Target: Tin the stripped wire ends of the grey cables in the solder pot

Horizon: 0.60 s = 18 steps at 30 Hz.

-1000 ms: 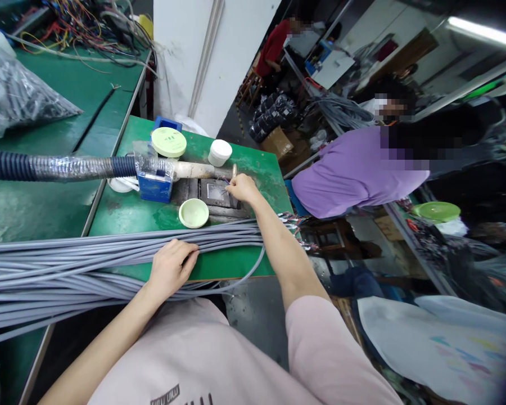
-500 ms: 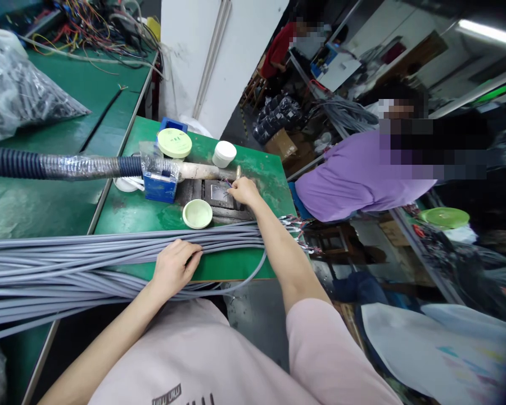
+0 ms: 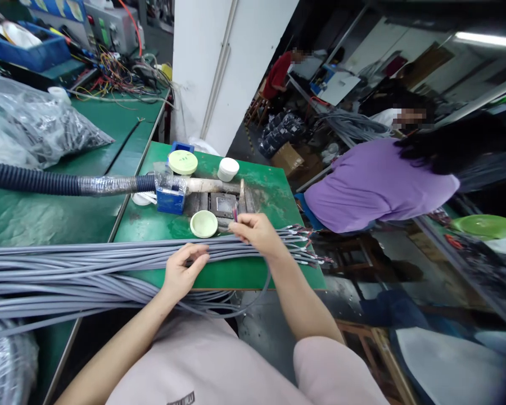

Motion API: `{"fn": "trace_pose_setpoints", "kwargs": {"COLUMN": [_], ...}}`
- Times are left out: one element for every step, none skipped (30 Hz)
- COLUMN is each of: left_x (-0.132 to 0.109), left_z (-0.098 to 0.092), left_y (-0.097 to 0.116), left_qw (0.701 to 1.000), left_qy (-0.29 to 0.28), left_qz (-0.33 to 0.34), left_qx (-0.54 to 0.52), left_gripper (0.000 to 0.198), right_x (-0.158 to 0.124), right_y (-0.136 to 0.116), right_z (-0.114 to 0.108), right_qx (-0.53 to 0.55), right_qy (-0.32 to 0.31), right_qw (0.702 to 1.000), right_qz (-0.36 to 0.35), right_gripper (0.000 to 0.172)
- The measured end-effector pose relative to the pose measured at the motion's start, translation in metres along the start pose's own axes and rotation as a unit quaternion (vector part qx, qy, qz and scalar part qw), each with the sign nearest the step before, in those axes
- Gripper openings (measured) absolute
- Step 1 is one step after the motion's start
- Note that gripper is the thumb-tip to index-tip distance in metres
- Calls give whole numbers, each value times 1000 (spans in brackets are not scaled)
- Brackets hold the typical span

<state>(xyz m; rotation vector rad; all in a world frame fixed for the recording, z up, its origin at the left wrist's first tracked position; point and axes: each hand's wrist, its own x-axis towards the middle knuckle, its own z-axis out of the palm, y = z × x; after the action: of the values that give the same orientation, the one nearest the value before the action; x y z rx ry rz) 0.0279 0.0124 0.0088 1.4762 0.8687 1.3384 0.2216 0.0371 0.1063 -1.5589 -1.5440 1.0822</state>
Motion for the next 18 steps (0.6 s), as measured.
{"fn": "trace_pose_setpoints", "kwargs": {"left_x": [2,3,5,6,6,6,6,6,5,5,6,6,7,9,10,11,12,12], "left_z": [4,8,13,17,21,24,27,29,31,31,31,30,28,26,23,19,16,13], "left_y": [2,4,5,6,8,9,10,11,12,13,14,15,16,18,20,21,23,25], "left_qw": [998,994,989,983,979,976,974,974,975,977,980,982,985,986,988,989,988,986], "left_qy": [5,9,15,24,36,49,63,76,86,94,98,100,102,109,121,133,138,131], "left_qz": [-29,-54,-74,-89,-97,-98,-94,-85,-73,-60,-47,-35,-24,-12,3,25,58,100], "left_qx": [-47,-91,-128,-157,-178,-190,-195,-195,-191,-181,-168,-154,-139,-122,-99,-66,-24,20], "left_gripper": [20,26,30,32,32,30,27,23,20,18,17,16,16,15,14,12,11,10], "right_x": [-6,-11,-15,-17,-19,-21,-21,-22,-23,-23,-24,-25,-27,-29,-32,-36,-39,-43], "right_y": [-2,-3,-3,-3,-3,-3,-3,-3,-3,-4,-5,-6,-7,-7,-8,-7,-6,-5], "right_z": [8,16,23,29,34,38,41,43,44,44,43,42,40,38,36,34,32,31], "right_qx": [27,50,68,84,96,105,113,119,125,128,130,128,123,112,101,90,84,85], "right_qy": [-18,-35,-48,-58,-63,-63,-60,-56,-52,-49,-49,-53,-61,-72,-79,-81,-77,-67], "right_qw": [999,998,996,995,993,992,991,991,991,990,990,990,990,991,992,992,993,994], "right_qz": [0,-2,-7,-12,-17,-21,-24,-25,-24,-21,-18,-15,-15,-17,-19,-22,-24,-26], "right_gripper": [33,33,33,34,35,36,37,38,39,39,39,38,35,31,27,24,24,26]}}
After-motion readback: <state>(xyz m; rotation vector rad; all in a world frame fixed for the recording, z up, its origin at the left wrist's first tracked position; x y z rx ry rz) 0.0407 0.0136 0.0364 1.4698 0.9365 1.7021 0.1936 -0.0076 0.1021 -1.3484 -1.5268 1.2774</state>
